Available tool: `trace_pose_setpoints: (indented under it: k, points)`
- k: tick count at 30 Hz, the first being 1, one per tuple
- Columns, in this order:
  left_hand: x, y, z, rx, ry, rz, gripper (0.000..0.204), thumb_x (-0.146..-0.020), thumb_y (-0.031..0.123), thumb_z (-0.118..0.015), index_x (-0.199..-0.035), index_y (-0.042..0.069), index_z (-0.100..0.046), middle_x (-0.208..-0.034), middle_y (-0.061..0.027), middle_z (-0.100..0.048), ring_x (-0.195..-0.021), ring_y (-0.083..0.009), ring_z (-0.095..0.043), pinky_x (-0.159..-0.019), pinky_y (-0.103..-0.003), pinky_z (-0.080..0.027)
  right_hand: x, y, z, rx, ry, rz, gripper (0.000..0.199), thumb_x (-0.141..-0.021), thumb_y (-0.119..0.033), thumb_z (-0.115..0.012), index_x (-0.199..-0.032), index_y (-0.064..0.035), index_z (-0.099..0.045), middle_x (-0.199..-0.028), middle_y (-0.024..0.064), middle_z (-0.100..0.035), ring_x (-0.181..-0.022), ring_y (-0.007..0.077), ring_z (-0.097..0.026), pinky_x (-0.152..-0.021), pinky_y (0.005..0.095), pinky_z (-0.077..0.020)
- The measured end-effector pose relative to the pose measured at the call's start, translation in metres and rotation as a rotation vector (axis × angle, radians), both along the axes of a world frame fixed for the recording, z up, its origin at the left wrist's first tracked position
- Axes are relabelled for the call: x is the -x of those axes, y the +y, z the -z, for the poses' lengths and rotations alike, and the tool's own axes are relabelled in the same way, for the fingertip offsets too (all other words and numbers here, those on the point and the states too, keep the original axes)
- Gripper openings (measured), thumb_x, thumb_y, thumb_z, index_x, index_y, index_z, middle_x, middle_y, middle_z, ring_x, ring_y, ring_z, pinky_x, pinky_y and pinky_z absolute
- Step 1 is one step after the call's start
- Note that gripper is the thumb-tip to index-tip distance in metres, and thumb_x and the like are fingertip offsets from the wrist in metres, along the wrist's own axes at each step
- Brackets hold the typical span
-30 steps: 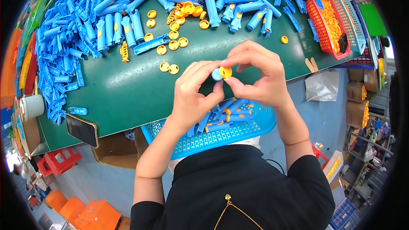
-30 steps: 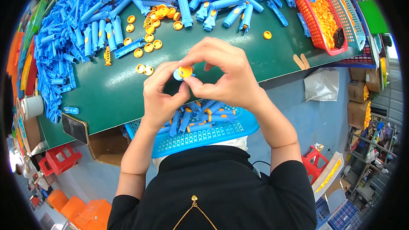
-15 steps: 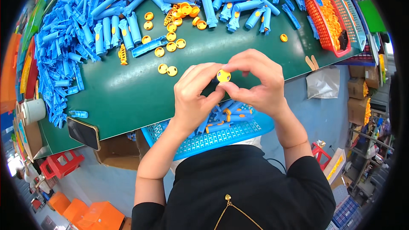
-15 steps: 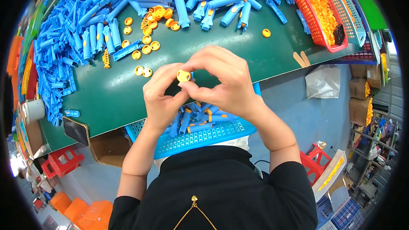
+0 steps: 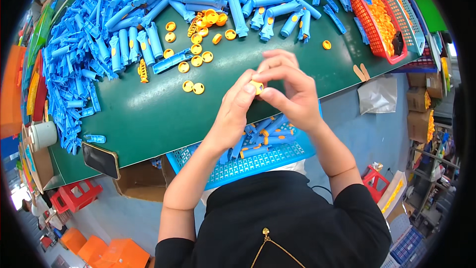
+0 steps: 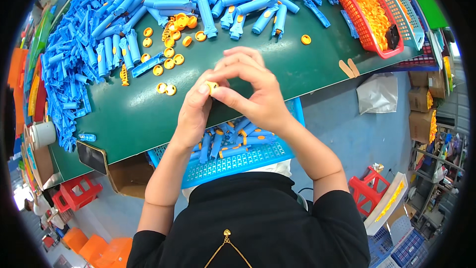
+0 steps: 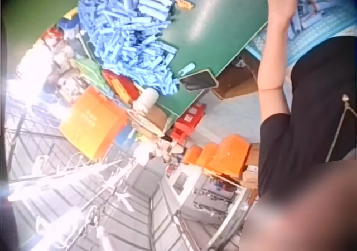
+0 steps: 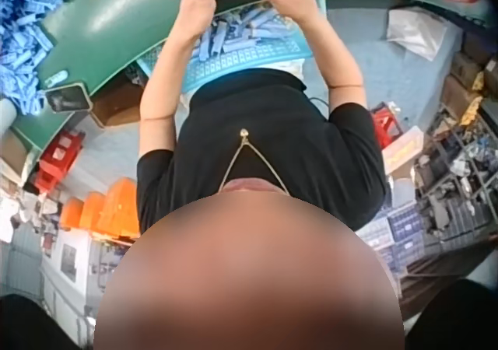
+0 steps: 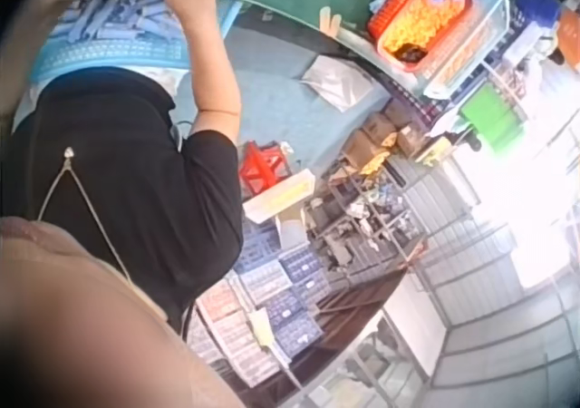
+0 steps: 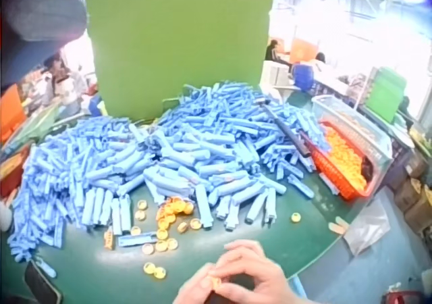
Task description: Assembling toy foam darts by attaching tips to foam cylinders.
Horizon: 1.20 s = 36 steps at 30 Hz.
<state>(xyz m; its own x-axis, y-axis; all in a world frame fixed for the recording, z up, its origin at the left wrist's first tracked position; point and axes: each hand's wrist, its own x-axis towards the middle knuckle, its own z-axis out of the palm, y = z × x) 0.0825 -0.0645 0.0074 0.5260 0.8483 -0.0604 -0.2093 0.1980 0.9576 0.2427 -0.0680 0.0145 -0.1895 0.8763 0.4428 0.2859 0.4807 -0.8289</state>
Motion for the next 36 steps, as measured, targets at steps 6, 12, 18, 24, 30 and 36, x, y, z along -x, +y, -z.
trace_pose_setpoints:
  k: [6,12,18,24,30,36]
  points:
    - [-0.002,-0.007,0.008,-0.024,-0.034,-0.09,0.043,-0.097,0.038,-0.04,-0.11,0.0,-0.055,-0.098,-0.0052,-0.055,-0.092,-0.013,-0.05,-0.084,-0.028,-0.041,0.031,-0.003,0.011,0.402,0.353,-0.052,0.034,-0.098,-0.03,-0.039,-0.112,-0.0014,-0.053,-0.103,0.0113,-0.064,-0.104,0.0181,-0.056,-0.093,0.0318,-0.0433]
    - [-0.007,-0.005,0.005,-0.051,-0.027,-0.124,0.04,-0.096,0.033,-0.043,-0.102,-0.003,-0.06,-0.088,-0.004,-0.061,-0.084,-0.0117,-0.056,-0.076,-0.027,-0.045,0.028,0.001,0.023,0.238,0.192,-0.067,0.044,-0.098,-0.037,-0.033,-0.103,0.0009,-0.055,-0.095,0.0139,-0.065,-0.09,0.0218,-0.063,-0.084,0.033,-0.0487]
    - [-0.009,-0.009,0.007,-0.157,0.027,-0.206,0.037,-0.097,0.032,-0.039,-0.099,0.0,-0.057,-0.087,-0.0024,-0.057,-0.081,-0.0107,-0.05,-0.074,-0.027,-0.042,0.027,0.002,0.017,0.27,0.194,-0.091,0.045,-0.098,-0.039,-0.034,-0.099,0.0005,-0.056,-0.098,0.0137,-0.064,-0.093,0.0196,-0.06,-0.084,0.0313,-0.047]
    - [0.008,-0.012,0.004,0.034,-0.079,-0.15,0.044,-0.097,0.044,-0.029,-0.079,0.006,-0.043,-0.074,-0.0027,-0.041,-0.073,-0.0143,-0.04,-0.073,-0.027,-0.034,0.009,0.053,0.018,-0.145,-0.387,0.219,0.016,-0.09,-0.018,-0.06,-0.1,-0.0094,-0.069,-0.1,0.0065,-0.056,-0.092,0.024,-0.05,-0.083,0.0338,-0.0404]
    - [0.021,-0.008,-0.008,0.419,-0.502,0.025,0.053,-0.095,0.054,-0.017,-0.072,0.01,-0.037,-0.064,-0.0013,-0.036,-0.064,-0.0176,-0.039,-0.079,-0.035,-0.037,0.018,0.075,0.022,-0.373,-0.77,0.383,0.022,-0.075,-0.016,-0.074,-0.097,-0.0181,-0.072,-0.106,0.0015,-0.052,-0.107,0.0255,-0.043,-0.09,0.0401,-0.0368]
    - [0.032,-0.011,-0.005,0.547,-0.749,0.129,0.047,-0.098,0.046,-0.026,-0.075,0.009,-0.044,-0.065,-0.003,-0.044,-0.064,-0.0157,-0.044,-0.079,-0.035,-0.041,0.023,0.062,0.008,-0.282,-0.556,0.224,0.012,-0.081,-0.014,-0.07,-0.093,-0.0118,-0.07,-0.101,0.0036,-0.059,-0.1,0.026,-0.05,-0.087,0.0388,-0.0404]
